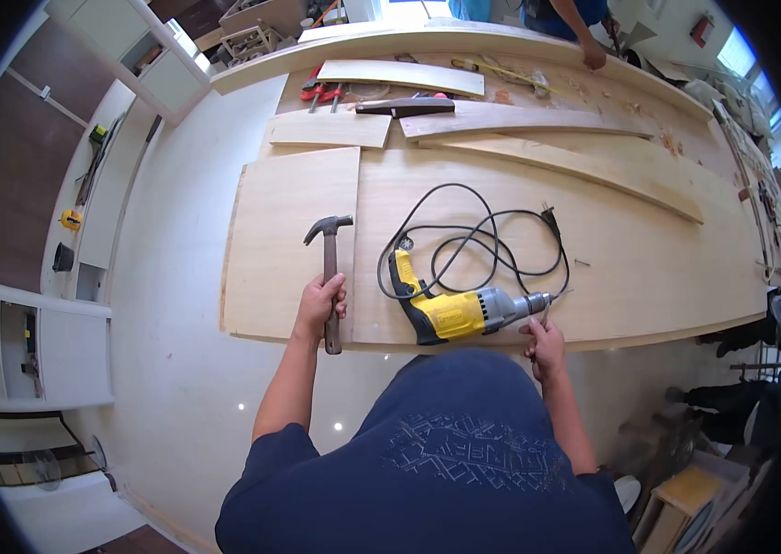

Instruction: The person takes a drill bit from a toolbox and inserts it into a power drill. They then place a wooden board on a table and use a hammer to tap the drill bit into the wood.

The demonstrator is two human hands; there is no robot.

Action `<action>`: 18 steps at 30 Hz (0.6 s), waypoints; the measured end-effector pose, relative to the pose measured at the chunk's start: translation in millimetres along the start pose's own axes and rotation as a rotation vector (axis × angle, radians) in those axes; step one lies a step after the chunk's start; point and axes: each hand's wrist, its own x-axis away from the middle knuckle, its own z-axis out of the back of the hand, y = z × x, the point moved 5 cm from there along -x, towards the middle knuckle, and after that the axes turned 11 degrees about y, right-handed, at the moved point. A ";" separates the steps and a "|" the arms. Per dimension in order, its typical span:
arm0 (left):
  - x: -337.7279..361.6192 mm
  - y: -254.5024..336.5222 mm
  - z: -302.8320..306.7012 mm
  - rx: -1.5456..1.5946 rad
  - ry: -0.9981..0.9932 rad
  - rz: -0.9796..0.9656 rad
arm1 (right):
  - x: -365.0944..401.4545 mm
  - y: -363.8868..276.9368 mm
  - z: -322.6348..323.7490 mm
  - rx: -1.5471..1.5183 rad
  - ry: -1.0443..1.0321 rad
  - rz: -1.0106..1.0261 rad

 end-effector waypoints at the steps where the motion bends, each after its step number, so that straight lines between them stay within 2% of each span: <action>1: -2.1 1.0 1.1 0.008 -0.002 0.000 | -1.5 6.8 4.7 -0.001 -0.001 0.000; 6: 5.2 0.7 -6.8 0.020 -0.039 0.008 | 14.1 11.6 12.9 0.026 0.016 -0.030; 9: 14.6 0.7 -14.2 -0.147 -0.024 -0.031 | 19.2 25.8 17.4 0.061 -0.001 -0.065; 14: 29.5 3.6 -19.9 -0.335 -0.014 -0.306 | 38.2 30.2 16.6 0.067 -0.112 -0.050; 18: 2.4 18.5 5.0 -0.526 0.174 -0.562 | 47.3 44.2 42.0 0.168 -0.137 -0.017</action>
